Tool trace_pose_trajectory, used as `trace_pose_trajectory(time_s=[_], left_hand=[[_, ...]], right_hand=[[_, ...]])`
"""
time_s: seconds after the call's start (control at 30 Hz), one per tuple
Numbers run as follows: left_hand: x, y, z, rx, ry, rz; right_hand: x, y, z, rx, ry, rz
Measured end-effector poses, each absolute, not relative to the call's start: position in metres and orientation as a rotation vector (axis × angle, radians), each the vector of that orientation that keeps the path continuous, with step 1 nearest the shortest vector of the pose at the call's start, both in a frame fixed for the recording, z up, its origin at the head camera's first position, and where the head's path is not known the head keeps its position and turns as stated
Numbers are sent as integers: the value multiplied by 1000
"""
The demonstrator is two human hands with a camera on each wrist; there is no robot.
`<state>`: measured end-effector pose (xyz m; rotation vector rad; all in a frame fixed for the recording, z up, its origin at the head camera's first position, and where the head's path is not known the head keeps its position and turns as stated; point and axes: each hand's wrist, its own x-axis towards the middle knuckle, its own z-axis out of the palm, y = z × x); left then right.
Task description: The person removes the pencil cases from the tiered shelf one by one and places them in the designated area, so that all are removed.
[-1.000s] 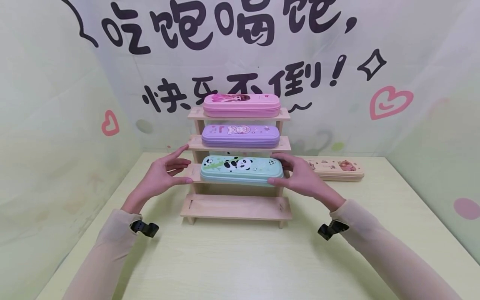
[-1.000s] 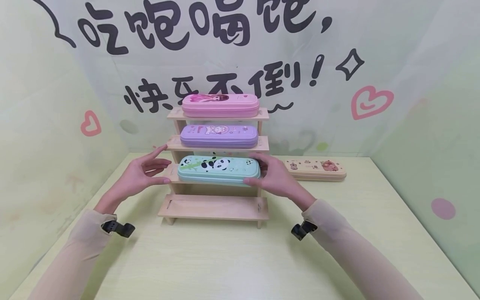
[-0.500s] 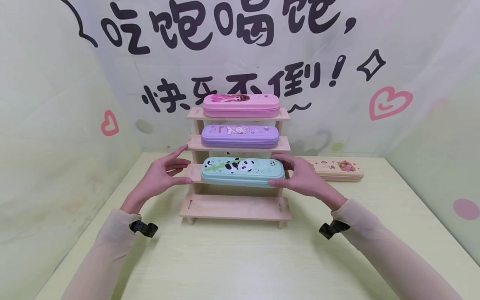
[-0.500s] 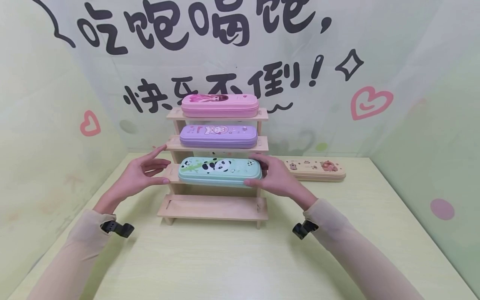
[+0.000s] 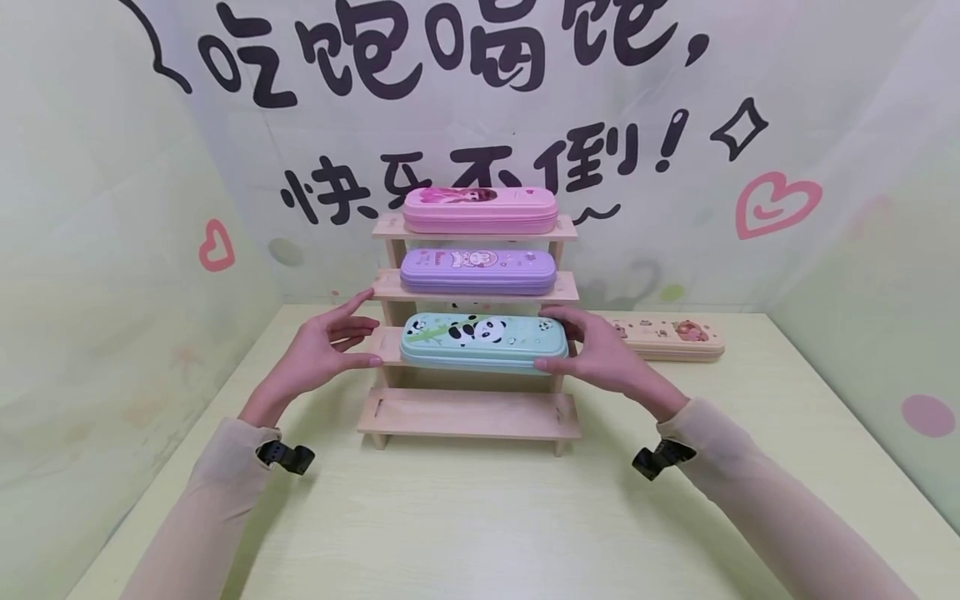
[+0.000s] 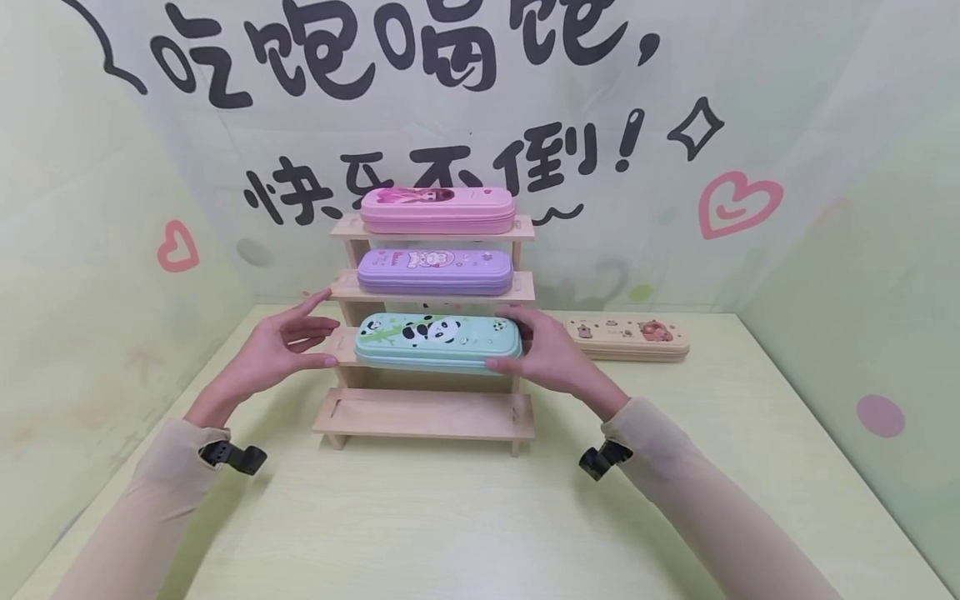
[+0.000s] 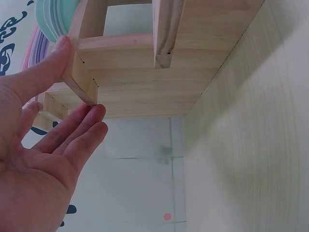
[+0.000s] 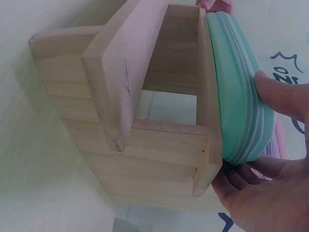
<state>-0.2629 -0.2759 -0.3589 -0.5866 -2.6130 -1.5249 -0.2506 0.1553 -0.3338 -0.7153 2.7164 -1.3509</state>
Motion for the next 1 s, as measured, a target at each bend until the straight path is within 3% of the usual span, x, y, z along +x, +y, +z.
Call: trace_pose_trajectory(time_s=[1.0], left_hand=[[-263, -276, -358, -566, -2622, -1531]], right_hand=[[-239, 170, -343, -812, 2672, -1589]])
